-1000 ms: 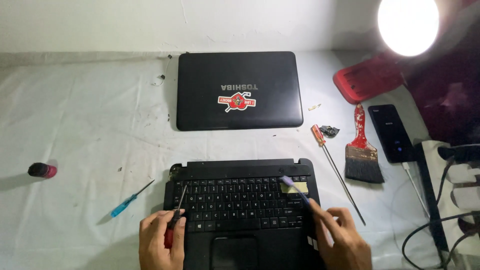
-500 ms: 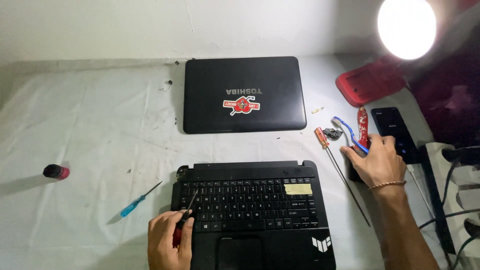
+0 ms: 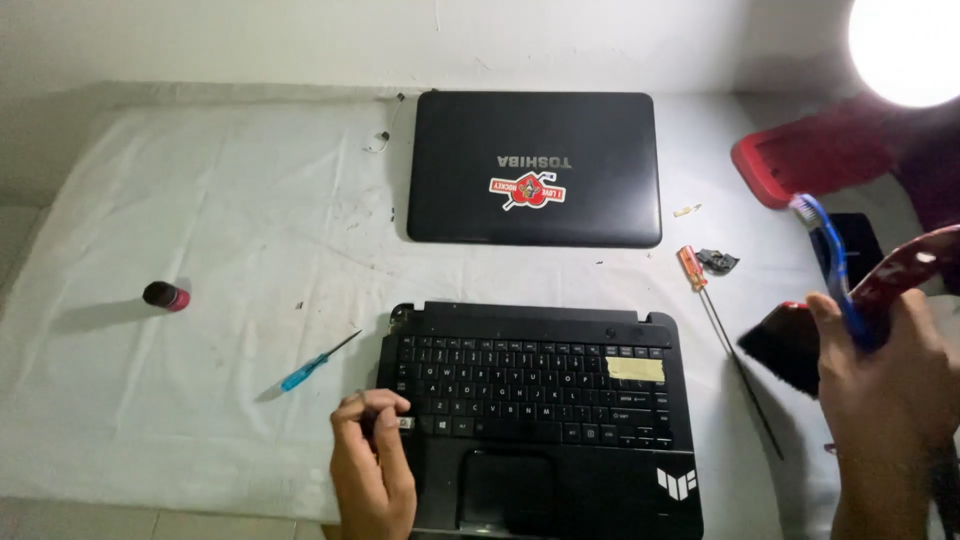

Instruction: Disassembling a laptop to clean the keyboard and internal components using brushes and a screwdriver.

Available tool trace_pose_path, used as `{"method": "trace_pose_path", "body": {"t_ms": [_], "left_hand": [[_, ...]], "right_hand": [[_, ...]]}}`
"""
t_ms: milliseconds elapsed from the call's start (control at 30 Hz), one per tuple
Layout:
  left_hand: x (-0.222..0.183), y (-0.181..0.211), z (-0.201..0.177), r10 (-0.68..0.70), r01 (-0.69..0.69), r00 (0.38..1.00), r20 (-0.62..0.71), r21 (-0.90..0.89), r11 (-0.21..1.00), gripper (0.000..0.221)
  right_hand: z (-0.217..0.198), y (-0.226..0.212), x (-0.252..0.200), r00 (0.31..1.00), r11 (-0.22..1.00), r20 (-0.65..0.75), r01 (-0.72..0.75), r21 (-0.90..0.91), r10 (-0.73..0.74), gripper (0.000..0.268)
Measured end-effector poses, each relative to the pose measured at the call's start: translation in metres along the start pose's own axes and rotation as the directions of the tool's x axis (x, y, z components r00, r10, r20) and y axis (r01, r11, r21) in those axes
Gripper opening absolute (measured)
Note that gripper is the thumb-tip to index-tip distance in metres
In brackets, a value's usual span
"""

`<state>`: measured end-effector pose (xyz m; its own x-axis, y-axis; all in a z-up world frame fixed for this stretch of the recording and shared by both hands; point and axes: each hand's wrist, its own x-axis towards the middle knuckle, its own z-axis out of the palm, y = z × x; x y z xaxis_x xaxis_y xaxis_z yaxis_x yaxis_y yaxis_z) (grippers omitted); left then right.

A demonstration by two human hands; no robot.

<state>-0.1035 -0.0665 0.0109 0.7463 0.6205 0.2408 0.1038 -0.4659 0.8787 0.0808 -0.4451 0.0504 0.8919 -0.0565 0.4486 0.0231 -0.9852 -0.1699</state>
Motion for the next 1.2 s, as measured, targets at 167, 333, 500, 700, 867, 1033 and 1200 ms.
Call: {"method": "trace_pose_path", "body": {"t_ms": [167,333,500,700,867,1033,1200], "left_hand": [[0.004,0.061,0.016,0.041,-0.039,0.982,0.185,-0.014,0.999,0.016],[0.011,0.053,0.012,0.098,-0.091,0.987,0.131,-0.058,0.994,0.023],[0.015,-0.001,-0.019,0.013,0.026,0.996,-0.091,0.413,0.910,0.022],[0.014,-0.020,-0.019,-0.006,0.032,0.997,-0.074,0.354,0.935,0.024],[0.010,-0.026,-0.021,-0.016,0.045,0.995,-0.102,0.291,0.956,0.022],[0.011,-0.023,-0.021,-0.026,0.048,0.996,-0.082,0.268,0.962,0.022],[0.009,-0.028,-0.019,-0.082,0.106,0.993,-0.084,0.344,0.933,0.025]], "right_hand": [[-0.060,-0.094,-0.032,0.994,0.947,0.067,-0.101,0.305,0.084,0.030],[-0.026,-0.116,-0.032,0.989,0.841,0.141,-0.111,0.530,0.041,0.025],[0.004,-0.135,-0.053,0.991,0.723,0.095,0.004,0.690,-0.096,0.028],[0.006,-0.216,-0.119,0.863,0.454,0.163,0.084,0.887,-0.478,0.015],[0.002,-0.202,-0.074,0.923,0.404,0.052,0.115,0.908,-0.380,0.011],[-0.002,-0.194,-0.076,0.958,0.556,0.046,0.125,0.822,-0.285,0.020],[-0.006,-0.191,-0.093,0.863,0.391,0.116,0.100,0.915,-0.491,0.016]]}}
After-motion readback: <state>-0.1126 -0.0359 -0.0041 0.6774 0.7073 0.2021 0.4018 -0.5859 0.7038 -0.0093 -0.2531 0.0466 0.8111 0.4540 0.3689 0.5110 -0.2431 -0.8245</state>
